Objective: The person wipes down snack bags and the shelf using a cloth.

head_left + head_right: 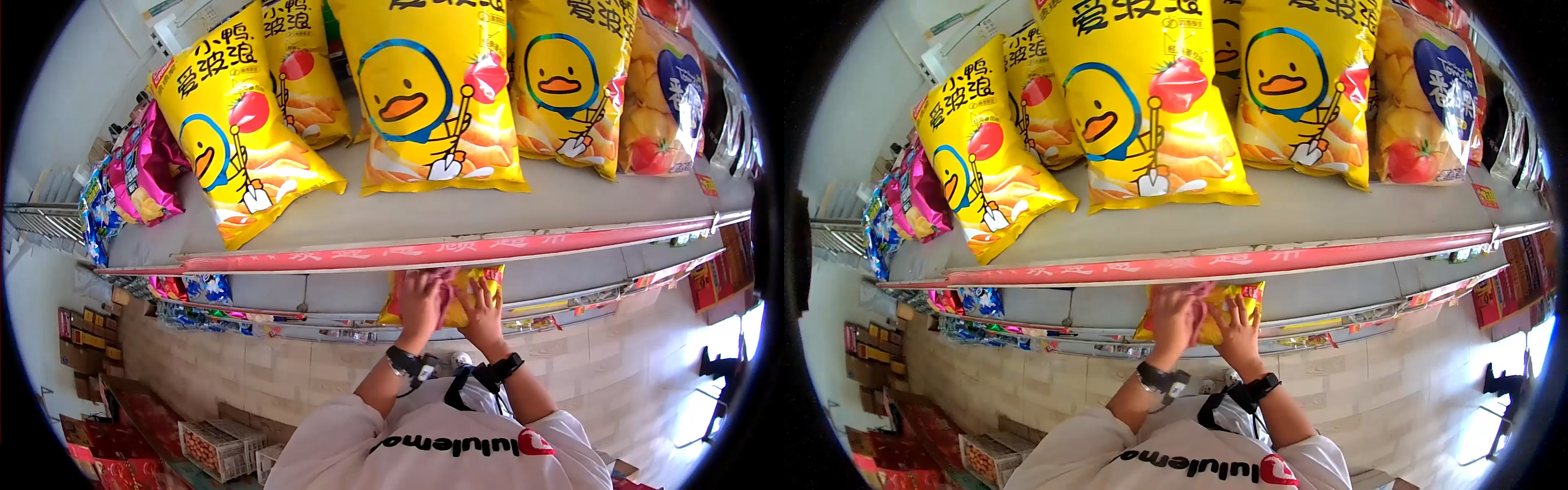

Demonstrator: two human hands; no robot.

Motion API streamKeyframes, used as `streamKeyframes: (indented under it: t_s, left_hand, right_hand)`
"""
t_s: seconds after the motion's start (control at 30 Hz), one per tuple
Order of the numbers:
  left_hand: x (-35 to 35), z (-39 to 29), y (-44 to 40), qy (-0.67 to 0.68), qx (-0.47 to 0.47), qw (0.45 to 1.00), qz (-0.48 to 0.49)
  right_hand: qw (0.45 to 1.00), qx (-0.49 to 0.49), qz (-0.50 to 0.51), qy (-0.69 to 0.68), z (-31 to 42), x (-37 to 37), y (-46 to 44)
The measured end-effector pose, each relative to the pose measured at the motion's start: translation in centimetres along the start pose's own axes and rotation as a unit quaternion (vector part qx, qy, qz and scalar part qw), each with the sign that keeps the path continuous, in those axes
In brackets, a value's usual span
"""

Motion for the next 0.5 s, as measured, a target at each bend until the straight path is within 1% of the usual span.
streamKeyframes:
  t_s: [0.07,0.1,0.13,0.2,0.23,0.3,0.33,0.4,0.43,0.47,0.5]
  left_hand:
    - [-0.2,3.0,1.4,0.038,-0.098,0.994,0.036]
    - [-0.6,4.3,2.0,0.039,-0.109,0.993,0.033]
    - [-0.5,5.9,2.8,0.029,-0.097,0.995,0.024]
    - [-0.9,7.6,3.6,0.029,-0.094,0.995,0.022]
    - [-1.0,8.3,3.8,0.029,-0.089,0.995,0.024]
    - [-1.1,10.1,3.9,0.057,-0.117,0.991,0.030]
    - [-1.1,11.0,3.8,0.072,-0.109,0.991,0.003]
    - [-2.2,10.4,1.4,0.140,-0.171,0.975,0.007]
    - [-1.9,9.4,0.4,0.157,-0.158,0.975,-0.027]
    - [-1.2,7.6,-0.9,0.203,-0.190,0.960,0.033]
    - [-2.4,3.8,-3.6,0.265,-0.140,0.954,0.028]
  right_hand:
    - [1.000,0.002,0.013,-0.013,0.3,-0.2,0.0]
    - [1.000,-0.002,0.011,-0.016,0.6,-0.5,0.1]
    - [1.000,0.001,0.008,-0.018,0.6,-0.5,0.1]
    - [0.999,-0.012,-0.035,-0.007,0.9,-0.5,0.3]
    - [0.999,-0.008,-0.038,-0.009,0.8,-0.3,0.3]
    - [0.999,-0.006,-0.033,-0.001,0.6,0.1,0.4]
    - [0.999,-0.005,-0.039,0.000,0.4,0.0,0.5]
    - [1.000,-0.020,-0.019,-0.011,0.3,0.4,1.1]
    - [0.999,-0.033,-0.037,-0.009,0.3,0.5,1.4]
    - [0.999,-0.036,-0.037,-0.005,0.2,0.9,1.5]
    - [0.998,-0.038,-0.053,-0.011,0.1,1.1,1.6]
Point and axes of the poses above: each hand's wrist, its own y-axis away from the middle knuckle, its own x-axis out of the palm, z = x × y, the point moved 7 cm from there along -y, towards the middle knuckle, and after that the axes turned 12 degrees about x, right-handed, at the moved point
